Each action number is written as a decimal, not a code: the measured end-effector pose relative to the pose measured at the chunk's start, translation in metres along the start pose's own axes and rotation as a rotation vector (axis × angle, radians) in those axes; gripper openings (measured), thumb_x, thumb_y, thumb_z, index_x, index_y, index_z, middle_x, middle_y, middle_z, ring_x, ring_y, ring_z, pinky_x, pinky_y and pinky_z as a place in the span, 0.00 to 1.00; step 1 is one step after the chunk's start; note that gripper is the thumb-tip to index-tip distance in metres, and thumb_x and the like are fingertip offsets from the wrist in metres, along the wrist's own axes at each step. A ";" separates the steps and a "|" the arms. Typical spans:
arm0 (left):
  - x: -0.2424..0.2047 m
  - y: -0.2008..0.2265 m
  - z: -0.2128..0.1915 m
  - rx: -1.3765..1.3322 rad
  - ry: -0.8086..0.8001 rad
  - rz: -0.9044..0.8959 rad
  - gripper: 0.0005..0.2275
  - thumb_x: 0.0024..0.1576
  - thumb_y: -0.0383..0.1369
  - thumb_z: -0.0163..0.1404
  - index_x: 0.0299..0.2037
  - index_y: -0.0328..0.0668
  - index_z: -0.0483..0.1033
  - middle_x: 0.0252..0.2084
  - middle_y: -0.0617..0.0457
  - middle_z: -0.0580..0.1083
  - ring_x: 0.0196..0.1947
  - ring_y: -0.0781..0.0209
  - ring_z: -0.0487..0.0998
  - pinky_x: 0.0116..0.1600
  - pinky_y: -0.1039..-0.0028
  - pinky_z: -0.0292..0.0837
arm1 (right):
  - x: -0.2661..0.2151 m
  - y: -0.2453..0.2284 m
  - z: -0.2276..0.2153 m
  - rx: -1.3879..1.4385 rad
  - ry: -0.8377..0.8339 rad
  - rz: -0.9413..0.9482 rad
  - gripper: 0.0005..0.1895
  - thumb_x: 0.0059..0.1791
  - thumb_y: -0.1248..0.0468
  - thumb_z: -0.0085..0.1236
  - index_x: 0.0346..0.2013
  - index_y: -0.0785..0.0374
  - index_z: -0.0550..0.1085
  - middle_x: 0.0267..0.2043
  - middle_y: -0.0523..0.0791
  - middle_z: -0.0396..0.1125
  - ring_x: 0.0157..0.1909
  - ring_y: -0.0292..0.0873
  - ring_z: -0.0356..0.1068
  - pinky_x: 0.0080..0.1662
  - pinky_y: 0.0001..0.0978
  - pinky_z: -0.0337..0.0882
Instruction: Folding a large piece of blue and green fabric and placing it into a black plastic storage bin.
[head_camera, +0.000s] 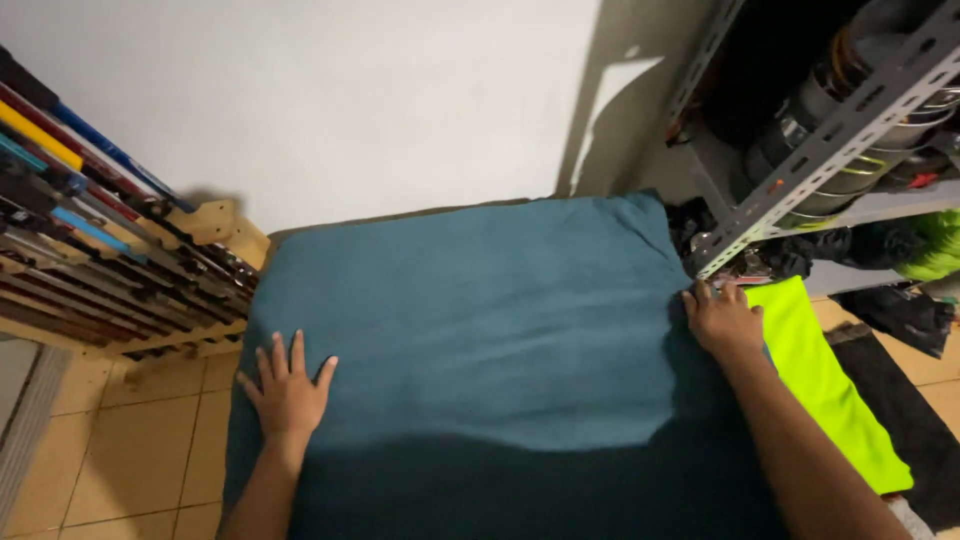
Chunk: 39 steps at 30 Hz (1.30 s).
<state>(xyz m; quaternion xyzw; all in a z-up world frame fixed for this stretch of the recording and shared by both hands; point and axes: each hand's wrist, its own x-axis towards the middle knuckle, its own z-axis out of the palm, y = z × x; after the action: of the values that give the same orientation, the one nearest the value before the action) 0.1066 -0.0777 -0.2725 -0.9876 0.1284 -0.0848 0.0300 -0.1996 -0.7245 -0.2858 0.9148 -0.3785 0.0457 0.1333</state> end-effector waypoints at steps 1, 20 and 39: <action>-0.011 0.021 -0.027 0.002 0.001 -0.001 0.34 0.62 0.64 0.33 0.77 0.63 0.57 0.79 0.49 0.58 0.78 0.42 0.57 0.71 0.33 0.56 | -0.010 -0.017 -0.020 0.002 0.000 -0.001 0.32 0.59 0.31 0.28 0.68 0.36 0.68 0.59 0.49 0.70 0.64 0.56 0.70 0.52 0.64 0.73; -0.199 -0.010 -0.135 -0.176 -0.301 0.306 0.31 0.55 0.55 0.45 0.67 0.56 0.57 0.71 0.50 0.57 0.69 0.44 0.57 0.65 0.38 0.54 | -0.213 -0.016 -0.169 0.230 -0.047 -0.436 0.37 0.48 0.41 0.46 0.69 0.50 0.60 0.73 0.52 0.53 0.76 0.62 0.50 0.68 0.64 0.55; -0.283 -0.084 -0.126 0.131 -0.448 0.470 0.29 0.59 0.21 0.32 0.72 0.56 0.55 0.59 0.53 0.67 0.58 0.49 0.70 0.67 0.44 0.63 | -0.310 0.086 -0.107 -0.248 -0.199 -0.609 0.36 0.48 0.52 0.46 0.71 0.32 0.51 0.78 0.36 0.47 0.78 0.51 0.51 0.70 0.59 0.60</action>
<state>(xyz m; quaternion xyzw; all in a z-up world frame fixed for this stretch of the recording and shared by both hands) -0.1647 0.0718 -0.1874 -0.9211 0.3371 0.1358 0.1395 -0.4784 -0.5424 -0.2221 0.9626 -0.1019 -0.1321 0.2134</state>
